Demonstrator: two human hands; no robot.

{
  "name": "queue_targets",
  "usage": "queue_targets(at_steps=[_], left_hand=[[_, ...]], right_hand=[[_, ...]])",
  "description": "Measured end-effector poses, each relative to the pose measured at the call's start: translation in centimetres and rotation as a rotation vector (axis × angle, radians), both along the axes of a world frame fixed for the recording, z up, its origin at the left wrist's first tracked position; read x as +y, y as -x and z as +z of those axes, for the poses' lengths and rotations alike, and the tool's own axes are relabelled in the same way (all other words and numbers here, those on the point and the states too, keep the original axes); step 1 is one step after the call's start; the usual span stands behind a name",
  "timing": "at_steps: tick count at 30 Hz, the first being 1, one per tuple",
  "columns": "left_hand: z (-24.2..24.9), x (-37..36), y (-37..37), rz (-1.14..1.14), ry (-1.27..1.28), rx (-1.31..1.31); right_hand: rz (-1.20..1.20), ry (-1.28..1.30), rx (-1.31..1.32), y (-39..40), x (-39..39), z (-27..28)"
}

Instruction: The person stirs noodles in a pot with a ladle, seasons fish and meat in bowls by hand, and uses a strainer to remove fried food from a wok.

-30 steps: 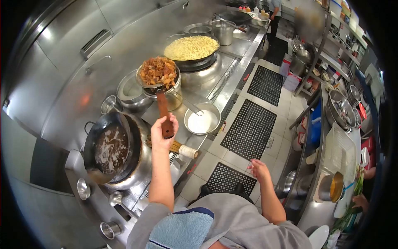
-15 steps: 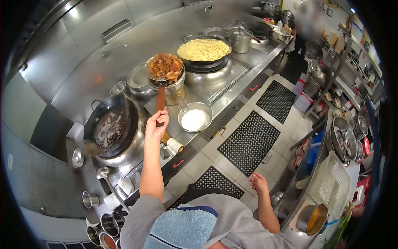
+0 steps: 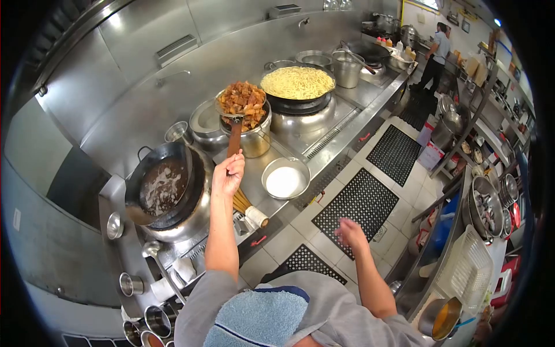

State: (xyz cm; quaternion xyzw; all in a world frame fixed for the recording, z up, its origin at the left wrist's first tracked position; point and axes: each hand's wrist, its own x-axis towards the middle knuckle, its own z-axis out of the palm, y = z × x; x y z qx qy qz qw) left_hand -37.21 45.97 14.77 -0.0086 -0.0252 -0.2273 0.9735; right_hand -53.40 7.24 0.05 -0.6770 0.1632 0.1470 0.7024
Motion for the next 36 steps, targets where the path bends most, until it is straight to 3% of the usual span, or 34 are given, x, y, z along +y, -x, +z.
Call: queue_targets(at_steps=[3,9,12,16,20,24,36], left_hand=[[0.6,0.2,-0.4,0.025,0.003,-0.022],[-0.1,0.7,-1.8,0.064,0.036,-0.058],[-0.6,0.5,-1.7,0.095,-0.079,-0.062],[-0.9,0.3,-0.4,0.087,-0.111,-0.039],[-0.1,-1.4,0.9,0.077,-0.091,-0.002],[-0.7,-2.5,0.4,0.099,-0.044,0.041],[-1.8,-4.1,2.0,0.278,-0.336,0.17]], right_hand=[[-0.007,-0.173,-0.276,-8.2,4.4,6.8],[0.072,-0.489,-0.012,-19.1,14.0,15.6],[0.213,-0.658,0.006,-20.5,16.1,13.7],[0.069,-0.762,0.057,-17.9,18.1,15.8],[0.089,-0.692,-0.036,-17.0,19.3,18.5],[0.092,-0.671,-0.057,-17.3,19.3,17.3],[0.097,-0.585,-0.071,-14.4,17.0,17.6]])
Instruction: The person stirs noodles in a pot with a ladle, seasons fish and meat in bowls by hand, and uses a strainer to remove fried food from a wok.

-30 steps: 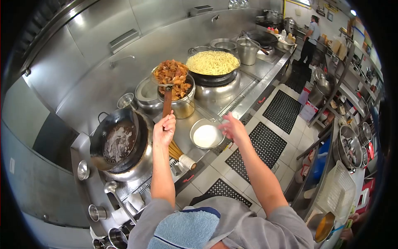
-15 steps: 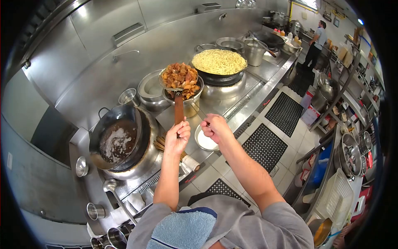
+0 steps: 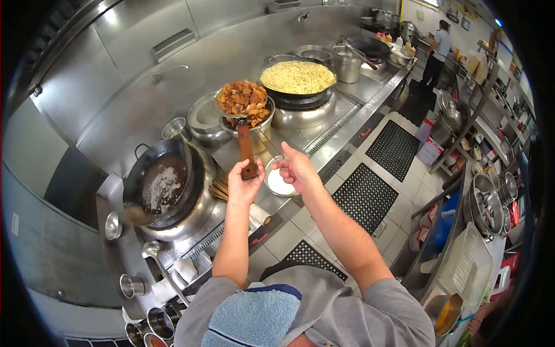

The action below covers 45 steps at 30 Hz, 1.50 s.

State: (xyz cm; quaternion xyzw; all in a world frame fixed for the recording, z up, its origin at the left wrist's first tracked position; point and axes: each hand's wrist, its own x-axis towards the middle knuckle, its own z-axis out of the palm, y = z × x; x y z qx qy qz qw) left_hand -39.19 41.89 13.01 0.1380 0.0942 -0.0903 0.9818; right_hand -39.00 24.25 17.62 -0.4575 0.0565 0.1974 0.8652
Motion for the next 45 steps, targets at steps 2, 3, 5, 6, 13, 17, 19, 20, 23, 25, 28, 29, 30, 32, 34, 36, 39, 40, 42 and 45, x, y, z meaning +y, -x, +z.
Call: queue_targets(at_steps=[2,3,5,6,13,17,19,20,23,25,28,29,30,32,34,36,39,40,42,45], left_hand=[[0.0,0.3,0.2,-0.022,0.056,-0.047],[0.0,0.4,0.3,-0.024,0.065,-0.05],[0.4,0.3,0.6,-0.031,0.097,-0.058],[0.3,0.4,0.7,-0.039,0.102,-0.061],[0.6,0.5,2.2,-0.104,0.096,-0.087],[-1.2,1.1,6.5,-0.257,-0.063,-0.135],[-4.8,0.9,9.9,-0.472,-0.24,-0.248],[-7.8,0.7,11.3,-0.586,-0.373,-0.303],[-14.5,-0.7,14.6,-1.11,-1.209,-0.347],[-19.5,-1.1,15.9,-1.258,-1.849,-0.496],[-26.2,-0.6,15.7,-1.14,-2.102,-0.569],[-31.6,0.2,16.5,-1.054,-2.225,-0.554],[-35.8,0.6,15.9,-0.953,-2.331,-0.571],[-35.8,1.4,14.9,-0.776,-2.563,-0.664],[-36.1,1.2,13.6,-0.881,-2.733,-0.597],[-36.7,0.8,12.5,-1.072,-2.749,-0.609],[-36.5,1.5,10.0,-1.28,-2.832,-0.582],[-36.2,1.4,9.5,-1.327,-2.85,-0.597],[-35.7,0.9,8.9,-1.426,-2.868,-0.661],[-34.5,-1.4,9.3,-1.584,-2.839,-0.774]], right_hand=[[0.001,-0.011,-0.003,0.7,-0.8,-0.3],[-0.011,-0.011,0.004,1.1,-1.2,-0.5],[-0.03,-0.009,0.017,1.9,-2.2,-1.0],[-0.031,0.001,0.004,2.3,-2.7,-1.5],[-0.121,0.136,-0.005,6.1,-7.6,-6.5],[-0.187,0.345,0.021,10.8,-12.9,-14.1],[-0.273,0.508,0.103,14.4,-16.8,-21.7],[-0.268,0.596,0.241,17.3,-18.6,-24.3],[-0.18,0.775,0.651,28.1,-24.7,-35.5],[-0.11,0.793,0.89,35.7,-27.0,-39.9],[0.063,1.016,0.938,44.7,-28.5,-47.0],[0.212,1.262,0.84,47.5,-29.6,-51.9],[0.243,1.43,0.779,50.5,-30.5,-58.4],[0.047,1.476,0.798,45.0,-25.0,-40.3],[-0.186,1.568,0.816,44.1,-23.6,-41.6],[-0.394,1.42,0.758,41.2,-20.6,-32.4],[-0.627,1.335,0.704,42.1,-16.8,-27.7],[-0.654,1.325,0.748,43.7,-15.2,-27.6],[-0.679,1.296,0.822,47.0,-12.2,-27.7],[-0.395,1.301,1.072,56.8,-8.3,-36.3]])
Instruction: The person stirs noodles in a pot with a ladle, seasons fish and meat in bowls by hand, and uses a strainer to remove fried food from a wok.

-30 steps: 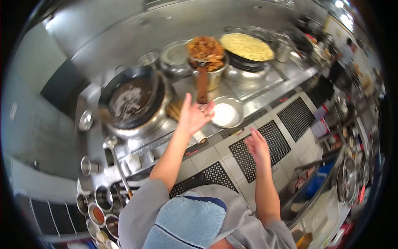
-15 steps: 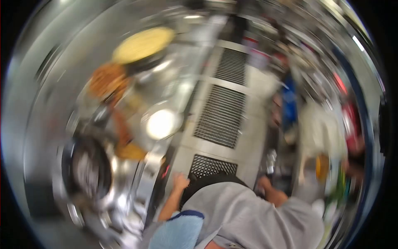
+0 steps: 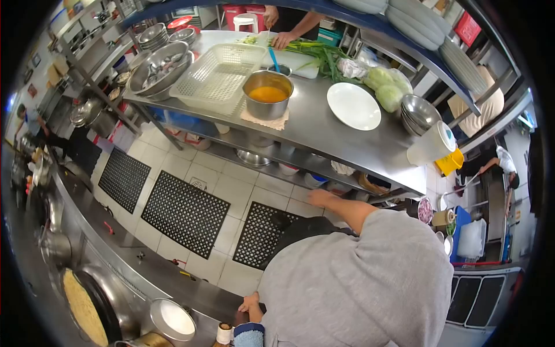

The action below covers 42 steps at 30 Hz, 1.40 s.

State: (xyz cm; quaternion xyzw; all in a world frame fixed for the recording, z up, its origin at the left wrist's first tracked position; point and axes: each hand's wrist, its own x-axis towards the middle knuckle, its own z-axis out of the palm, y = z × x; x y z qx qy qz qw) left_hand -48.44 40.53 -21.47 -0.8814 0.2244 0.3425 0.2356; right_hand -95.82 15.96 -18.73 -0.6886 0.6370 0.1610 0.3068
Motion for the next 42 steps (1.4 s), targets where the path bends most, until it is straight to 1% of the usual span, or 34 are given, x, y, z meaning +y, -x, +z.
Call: queue_targets(at_steps=[1,2,4,5,6,7,8,9,10,11,12,13,14,15,18,20,21,22,23,24,25,26,27,28,29,31,33,34,35,36,37,39,41,42], left_hand=[[0.4,-0.8,0.2,-0.03,-0.002,0.029],[0.9,-1.6,0.4,-0.067,0.005,0.06],[1.3,-3.0,0.4,-0.145,0.056,0.165],[-0.2,-3.6,-0.2,-0.204,0.133,0.261],[-1.7,-3.9,-0.9,-0.261,0.208,0.361],[-4.0,-3.5,-0.3,-0.29,0.398,0.276],[-4.7,-4.3,0.2,-0.173,0.448,0.352],[-3.9,-5.1,0.3,-0.325,0.45,0.545],[-5.8,-5.2,0.8,-0.124,0.522,0.649],[-4.2,-6.1,2.5,0.139,0.542,0.592],[-9.4,-6.0,2.2,-0.494,0.655,0.475],[-6.5,-7.5,3.6,-0.252,0.573,0.425],[-4.2,-8.0,5.1,-0.154,0.664,0.379],[-2.5,-8.1,6.0,-0.086,0.752,0.338],[0.1,-8.3,8.3,0.105,0.791,0.362],[2.0,-7.5,9.7,0.202,0.742,0.347],[2.9,-6.6,10.0,0.24,0.712,0.343],[3.0,-5.5,10.6,0.239,0.716,0.294],[3.2,-4.4,11.4,0.208,0.718,0.257],[0.0,-2.6,11.5,0.131,0.696,0.284],[-1.3,-0.7,11.4,-0.024,0.676,0.299],[-1.4,0.7,12.5,0.22,0.711,0.338],[-3.9,2.6,12.5,0.146,0.604,0.386],[-4.6,3.5,13.1,0.316,0.361,0.448],[-5.1,4.7,13.1,0.013,0.315,0.491],[-5.6,6.7,13.6,-0.626,0.299,0.45],[-5.6,7.1,14.6,-0.155,0.521,0.42],[-5.2,6.8,14.2,0.051,0.494,0.515],[-4.9,6.7,13.8,0.272,0.467,0.584],[-3.4,6.0,13.4,0.484,0.434,0.622],[-1.9,4.0,13.1,0.546,0.44,0.599],[0.4,1.2,12.7,0.678,0.455,0.549],[-3.7,0.6,9.5,0.753,0.512,0.667],[-3.7,0.0,9.2,0.755,0.587,0.601]], right_hand=[[-0.089,0.066,0.008,3.5,2.5,-2.1],[-0.108,0.026,0.094,6.6,4.7,-3.9],[-0.096,0.129,0.211,12.8,9.3,-9.5],[0.01,0.184,0.35,13.3,10.7,-8.1],[0.301,0.204,0.321,13.7,11.2,-6.7],[0.039,0.189,0.314,15.3,12.0,-14.7],[0.231,0.093,0.299,16.3,10.5,-14.3],[0.426,0.016,0.286,15.5,9.0,-13.6],[0.613,-0.034,0.273,14.4,6.9,-13.6],[0.771,-0.053,0.26,13.3,4.6,-13.6],[0.858,-0.037,0.225,11.8,2.1,-13.2],[0.701,0.003,0.015,9.3,-0.5,-10.5],[0.565,0.036,-0.208,7.3,-3.5,-8.8],[0.401,-0.058,-0.288,5.1,-5.3,-7.6],[-0.245,-0.334,-0.458,3.3,-8.2,-5.5],[-0.213,-0.382,-0.394,3.6,-11.0,-7.0],[-0.208,-0.406,-0.364,3.6,-12.6,-8.7],[-0.099,-0.395,-0.267,3.4,-14.2,-9.8],[0.016,-0.36,-0.24,3.4,-14.8,-11.2],[0.101,-0.318,-0.213,3.4,-15.7,-11.2],[-0.01,-0.323,-0.28,2.1,-15.0,-7.5],[0.011,-0.201,-0.303,2.1,-14.9,-9.5],[0.176,0.012,-0.24,2.6,-14.9,-13.7],[0.141,-0.046,-0.121,2.0,-14.7,-14.5],[-0.039,-0.096,-0.284,1.5,-13.8,-15.7],[0.129,-0.011,-0.194,0.1,-12.2,-10.4],[0.113,-0.139,-0.173,-0.3,-11.0,-9.6],[0.128,-0.205,-0.168,-0.6,-10.8,-9.5],[0.108,-0.164,-0.171,-0.5,-10.2,-8.9],[0.099,-0.122,-0.172,0.1,-9.1,-8.5],[0.095,-0.079,-0.171,0.5,-8.4,-8.5],[0.13,-0.129,-0.097,1.3,-7.9,-9.9],[0.131,-0.148,-0.026,2.5,-7.5,-11.5],[0.113,-0.142,0.004,2.8,-7.4,-12.0]])
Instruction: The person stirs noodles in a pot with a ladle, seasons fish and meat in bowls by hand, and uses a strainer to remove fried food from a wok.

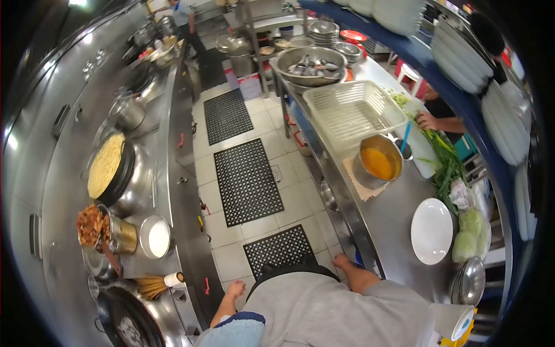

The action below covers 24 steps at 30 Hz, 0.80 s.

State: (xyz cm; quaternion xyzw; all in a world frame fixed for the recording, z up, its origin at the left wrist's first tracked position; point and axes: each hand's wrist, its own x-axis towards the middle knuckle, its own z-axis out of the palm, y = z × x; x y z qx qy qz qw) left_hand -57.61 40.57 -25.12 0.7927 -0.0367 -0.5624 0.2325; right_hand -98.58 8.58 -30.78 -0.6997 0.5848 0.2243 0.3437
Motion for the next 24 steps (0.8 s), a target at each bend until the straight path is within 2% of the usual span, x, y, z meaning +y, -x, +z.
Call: queue_targets(at_steps=[1,4,5,6,7,8,10,11,12,14,17,19,20,23,24], left_hand=[[0.1,-1.6,-0.8,0.043,0.037,-0.08],[1.2,-4.5,-2.6,-0.026,0.109,-0.121],[0.6,-4.9,-3.4,-0.049,0.13,-0.13],[0.5,-5.7,-4.3,-0.174,0.095,-0.15],[-1.4,-5.5,-4.8,-0.372,0.219,-0.351],[-0.4,-6.2,-4.6,-0.231,0.165,-0.301],[-0.6,-6.2,-5.4,-0.615,0.171,-0.488],[0.0,-6.5,-5.6,-0.643,0.072,-0.418],[0.7,-6.2,-5.1,-0.452,0.001,-0.433],[1.3,-5.1,-5.0,-0.372,-0.042,-0.44],[0.1,-2.8,-4.4,-0.014,-0.072,-0.398],[2.4,-0.9,-2.8,0.045,-0.108,-0.457],[1.8,-0.4,-2.0,0.152,-0.161,-0.339],[0.8,0.8,2.9,0.261,-0.201,-0.513],[0.4,1.1,4.5,0.14,-0.195,-0.517]], right_hand=[[-0.012,0.011,0.03,0.2,-0.1,-0.4],[0.045,-0.153,-0.014,0.0,-1.5,-1.5],[-0.109,-0.218,-0.082,-1.2,-1.6,0.1],[-0.246,-0.286,-0.138,-2.4,-2.3,1.7],[-0.203,-0.227,-0.184,-2.9,-3.3,0.2],[-0.148,-0.174,-0.237,-2.8,-4.4,-1.8],[-0.358,-0.243,-0.377,-5.9,-5.6,1.5],[-0.35,-0.261,-0.409,-7.2,-6.3,2.5],[-0.264,-0.284,-0.401,-9.1,-7.1,3.3],[-0.077,-0.33,-0.375,-12.4,-8.4,4.2],[0.24,-0.379,-0.315,-16.2,-12.2,4.6],[0.389,-0.408,-0.275,-19.0,-15.5,5.5],[0.442,-0.422,-0.259,-20.6,-17.2,5.7],[0.519,-0.438,-0.238,-27.8,-21.6,7.4],[0.511,-0.441,-0.226,-30.2,-22.9,7.4]])
